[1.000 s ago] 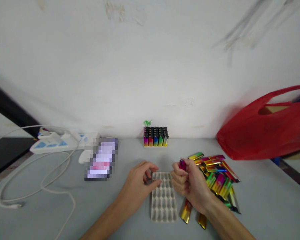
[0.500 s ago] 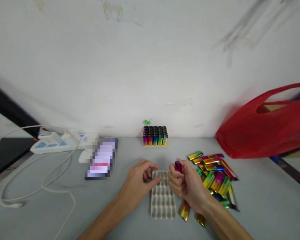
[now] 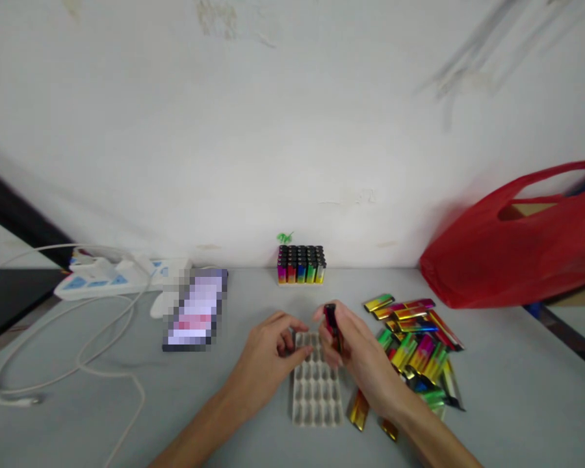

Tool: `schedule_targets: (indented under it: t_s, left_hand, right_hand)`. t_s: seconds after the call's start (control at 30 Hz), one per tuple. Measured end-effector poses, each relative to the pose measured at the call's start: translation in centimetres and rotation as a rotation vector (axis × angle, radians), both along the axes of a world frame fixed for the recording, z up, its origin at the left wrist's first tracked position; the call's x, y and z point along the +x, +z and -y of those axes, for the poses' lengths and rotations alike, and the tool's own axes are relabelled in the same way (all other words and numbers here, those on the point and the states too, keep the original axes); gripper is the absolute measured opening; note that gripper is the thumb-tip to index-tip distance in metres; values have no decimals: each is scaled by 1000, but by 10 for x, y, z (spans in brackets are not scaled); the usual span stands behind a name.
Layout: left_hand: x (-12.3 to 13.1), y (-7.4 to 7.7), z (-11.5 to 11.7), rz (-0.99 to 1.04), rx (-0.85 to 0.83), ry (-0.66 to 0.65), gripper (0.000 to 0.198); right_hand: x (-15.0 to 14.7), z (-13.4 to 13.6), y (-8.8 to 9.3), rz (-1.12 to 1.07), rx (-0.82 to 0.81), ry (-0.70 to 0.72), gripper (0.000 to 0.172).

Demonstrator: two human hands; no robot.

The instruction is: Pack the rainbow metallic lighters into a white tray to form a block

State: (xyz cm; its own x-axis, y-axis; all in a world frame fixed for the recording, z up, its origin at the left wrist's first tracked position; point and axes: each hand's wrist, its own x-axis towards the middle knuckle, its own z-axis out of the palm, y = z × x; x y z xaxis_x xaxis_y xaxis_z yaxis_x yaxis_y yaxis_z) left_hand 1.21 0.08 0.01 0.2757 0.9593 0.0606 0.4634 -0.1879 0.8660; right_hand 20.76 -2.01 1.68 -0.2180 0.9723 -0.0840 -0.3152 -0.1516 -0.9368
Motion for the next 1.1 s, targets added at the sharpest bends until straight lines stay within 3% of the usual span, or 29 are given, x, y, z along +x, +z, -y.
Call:
schedule_targets:
  t_s: [0.17,0.37,0.67,1.1]
  left_hand:
    - [0,2,-1,24,-18,-7,19]
    - [-3,1,-2,50,-27,-6,18]
    - [-6,-7,-3,164,-134,-34,30]
    - [-4,-9,-5,167,-101,-45,19]
  right_hand:
    - [2,2,1,278,255,-82,34]
    - [3,4,3,478,472,-12,13]
    - [1,3,-7,510,484,-170,17]
    - [-3,4,-3,638,494,-31,27]
